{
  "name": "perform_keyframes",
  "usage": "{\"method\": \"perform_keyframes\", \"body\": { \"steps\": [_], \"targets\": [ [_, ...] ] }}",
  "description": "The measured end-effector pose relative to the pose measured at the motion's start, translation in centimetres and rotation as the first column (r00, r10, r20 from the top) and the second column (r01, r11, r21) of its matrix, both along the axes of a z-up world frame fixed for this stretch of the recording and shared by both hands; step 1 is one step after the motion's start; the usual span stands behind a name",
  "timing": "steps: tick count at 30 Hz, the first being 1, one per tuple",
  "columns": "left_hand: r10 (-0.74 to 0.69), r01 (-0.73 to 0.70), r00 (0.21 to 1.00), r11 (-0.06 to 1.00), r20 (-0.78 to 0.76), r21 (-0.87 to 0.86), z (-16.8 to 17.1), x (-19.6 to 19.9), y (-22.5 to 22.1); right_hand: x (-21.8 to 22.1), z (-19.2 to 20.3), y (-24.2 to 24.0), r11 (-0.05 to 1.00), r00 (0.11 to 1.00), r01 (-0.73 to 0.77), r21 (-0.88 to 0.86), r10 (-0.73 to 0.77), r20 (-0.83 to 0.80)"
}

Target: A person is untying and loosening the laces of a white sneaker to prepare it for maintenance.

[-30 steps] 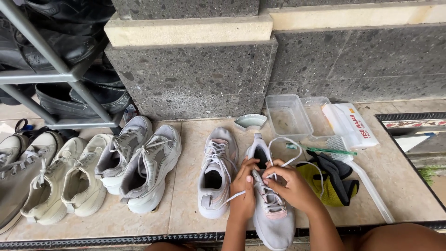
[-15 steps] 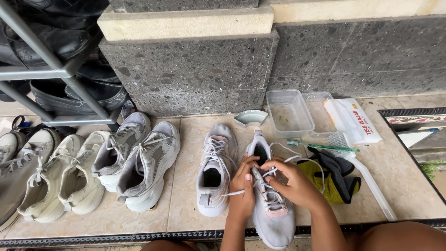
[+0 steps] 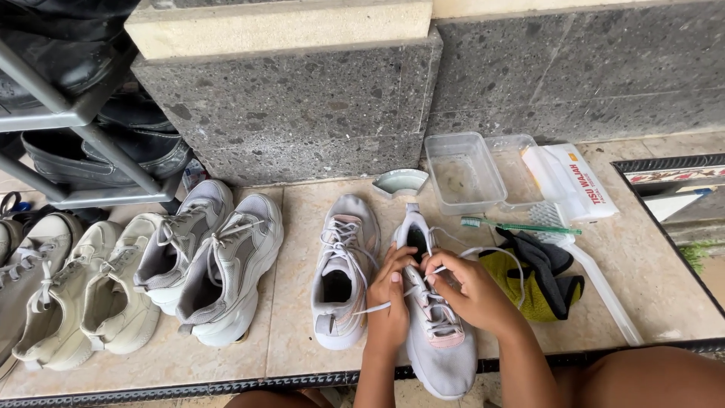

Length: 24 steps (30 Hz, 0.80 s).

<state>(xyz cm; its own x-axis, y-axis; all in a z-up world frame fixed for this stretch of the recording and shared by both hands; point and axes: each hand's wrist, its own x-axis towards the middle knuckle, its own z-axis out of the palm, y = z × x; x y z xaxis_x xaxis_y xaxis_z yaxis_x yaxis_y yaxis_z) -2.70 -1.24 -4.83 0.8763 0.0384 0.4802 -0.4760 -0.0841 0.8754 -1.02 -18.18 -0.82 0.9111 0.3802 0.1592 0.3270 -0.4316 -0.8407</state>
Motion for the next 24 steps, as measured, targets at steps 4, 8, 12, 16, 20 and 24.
{"method": "perform_keyframes", "body": {
  "steps": [4, 8, 12, 16, 20, 24],
  "targets": [
    [0.013, -0.013, 0.999, 1.000, -0.043, 0.013, -0.1, 0.0, -0.1, 0.1, -0.6, -0.3, 0.998, 0.995, 0.066, -0.015, -0.067, -0.072],
    [0.018, -0.018, 1.000, 1.000, -0.018, 0.011, -0.4, 0.0, -0.1, 0.1, -0.7, -0.4, 0.996, 0.997, 0.044, 0.081, -0.038, -0.070],
    [0.011, -0.012, 0.999, 1.000, -0.030, -0.013, -0.7, 0.1, 0.0, 0.2, -1.4, -0.7, 0.997, 0.999, 0.034, 0.075, -0.032, -0.037],
    [0.004, -0.005, 0.999, 1.000, -0.044, -0.010, -0.7, 0.1, 0.0, -0.1, -0.2, -0.1, 0.997, 0.997, -0.030, 0.069, 0.025, 0.070],
    [-0.001, 0.002, 1.000, 1.000, -0.013, 0.008, -0.1, 0.0, 0.0, -0.1, -0.7, -0.2, 0.999, 0.999, 0.046, -0.012, -0.046, -0.008],
    [-0.012, 0.012, 0.999, 1.000, 0.032, 0.021, 0.3, 0.1, 0.0, 0.1, -1.7, -0.4, 0.996, 0.995, 0.088, 0.005, -0.088, 0.042]
  ]
}}
